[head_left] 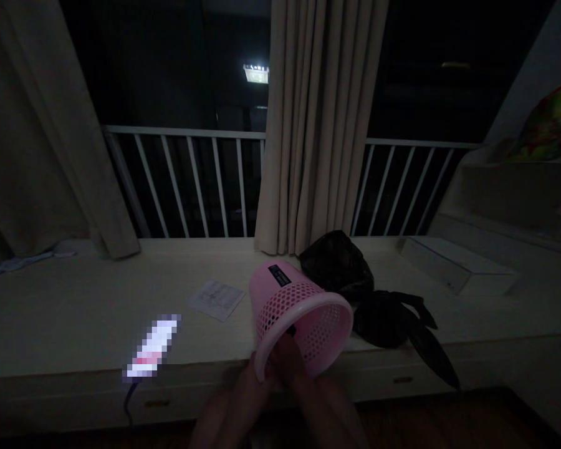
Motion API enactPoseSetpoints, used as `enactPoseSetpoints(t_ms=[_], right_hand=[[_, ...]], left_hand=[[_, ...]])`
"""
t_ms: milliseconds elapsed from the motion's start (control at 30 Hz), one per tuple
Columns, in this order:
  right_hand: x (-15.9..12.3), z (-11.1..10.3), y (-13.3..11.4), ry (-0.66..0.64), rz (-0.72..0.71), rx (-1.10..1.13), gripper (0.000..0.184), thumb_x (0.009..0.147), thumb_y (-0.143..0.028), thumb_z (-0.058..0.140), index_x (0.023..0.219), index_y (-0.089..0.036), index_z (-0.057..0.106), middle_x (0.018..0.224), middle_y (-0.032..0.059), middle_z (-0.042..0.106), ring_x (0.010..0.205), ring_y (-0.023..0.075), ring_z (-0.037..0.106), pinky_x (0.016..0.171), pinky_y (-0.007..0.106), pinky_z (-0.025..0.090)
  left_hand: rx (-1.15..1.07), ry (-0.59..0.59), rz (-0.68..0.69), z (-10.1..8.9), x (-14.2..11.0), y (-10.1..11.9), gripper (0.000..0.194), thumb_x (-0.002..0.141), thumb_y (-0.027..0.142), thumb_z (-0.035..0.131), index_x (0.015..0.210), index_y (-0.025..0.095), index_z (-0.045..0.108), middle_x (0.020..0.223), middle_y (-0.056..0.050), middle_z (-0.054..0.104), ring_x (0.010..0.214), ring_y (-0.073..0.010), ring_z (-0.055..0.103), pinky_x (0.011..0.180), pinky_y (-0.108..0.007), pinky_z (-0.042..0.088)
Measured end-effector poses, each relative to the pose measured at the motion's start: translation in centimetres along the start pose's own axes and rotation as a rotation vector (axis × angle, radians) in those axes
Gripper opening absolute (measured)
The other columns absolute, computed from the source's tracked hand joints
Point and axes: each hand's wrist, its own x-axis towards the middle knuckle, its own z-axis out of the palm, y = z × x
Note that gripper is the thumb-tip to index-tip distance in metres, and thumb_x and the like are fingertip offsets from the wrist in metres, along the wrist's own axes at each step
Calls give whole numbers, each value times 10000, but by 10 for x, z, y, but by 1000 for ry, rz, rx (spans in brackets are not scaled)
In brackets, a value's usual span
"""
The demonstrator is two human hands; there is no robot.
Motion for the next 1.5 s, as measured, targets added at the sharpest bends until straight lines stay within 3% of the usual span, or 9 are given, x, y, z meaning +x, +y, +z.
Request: enactPoseSetpoints(t_ms=[133,233,300,467,567,667,1000,1333,1500], right_hand=[[12,7,5,7,99,-7,586,1037,-549,279,1502,-275,506,1143,88,735,1033,210,682,792,263,493],[42,24,-4,32,98,-180,540,1047,-505,272,1424,-276,583,1105,85,738,978,207,682,764,267,488],[71,36,-16,47,49,-376,487,1051,-452,305,1310,-240,659,1106,101,723,1008,217,666,819,292,496],[119,49,-27,55,-9,-454,349,981,-453,572,1184,-182,659,1245,96,639,1144,220,596,1013,417,479],[121,49,-19,72,-27,-492,253,966,-323,557,1113,-183,706,1217,113,650,1162,239,581,1021,395,456],[117,51,-13,94,-41,-527,286,925,-242,501,1058,-199,751,1187,127,666,1156,267,579,985,365,446],[118,55,-12,114,-83,-575,330,920,-261,466,1061,-203,759,1173,143,679,1137,280,593,986,371,439],[115,56,-11,93,-84,-588,324,897,-303,501,1104,-311,749,1174,112,693,1177,287,595,1000,357,453],[114,56,-14,51,-96,-554,335,897,-269,495,1125,-299,739,1231,99,677,1179,270,591,984,339,456]], left_hand=[[-15,12,29,1,-1,-5,489,826,398,673,1269,191,656,1277,-124,732,1210,-309,679,988,-352,558],[-15,25,53,3,0,-13,477,840,374,613,1266,159,628,1262,-143,735,1187,-292,691,970,-345,559],[19,49,14,5,1,-17,430,859,355,562,1237,156,605,1176,-147,764,1087,-273,733,883,-318,573],[67,154,-79,2,-1,-14,309,855,402,511,1079,192,547,913,-110,774,820,-259,750,696,-310,542],[-1,215,-55,-2,-4,-8,351,832,472,484,1057,204,516,889,-113,760,792,-275,741,681,-339,540],[-51,271,-14,-4,-6,-4,434,785,523,487,1072,198,506,909,-129,755,801,-294,739,703,-373,553],[-145,331,54,-1,3,-21,425,724,508,514,1020,204,532,869,-118,750,762,-293,723,689,-396,565],[-93,264,30,-5,2,-16,485,705,484,463,1087,187,506,989,-155,741,881,-295,729,794,-407,568],[-94,267,32,-2,4,-21,453,725,441,474,1102,192,513,983,-133,746,881,-277,736,791,-384,571]])
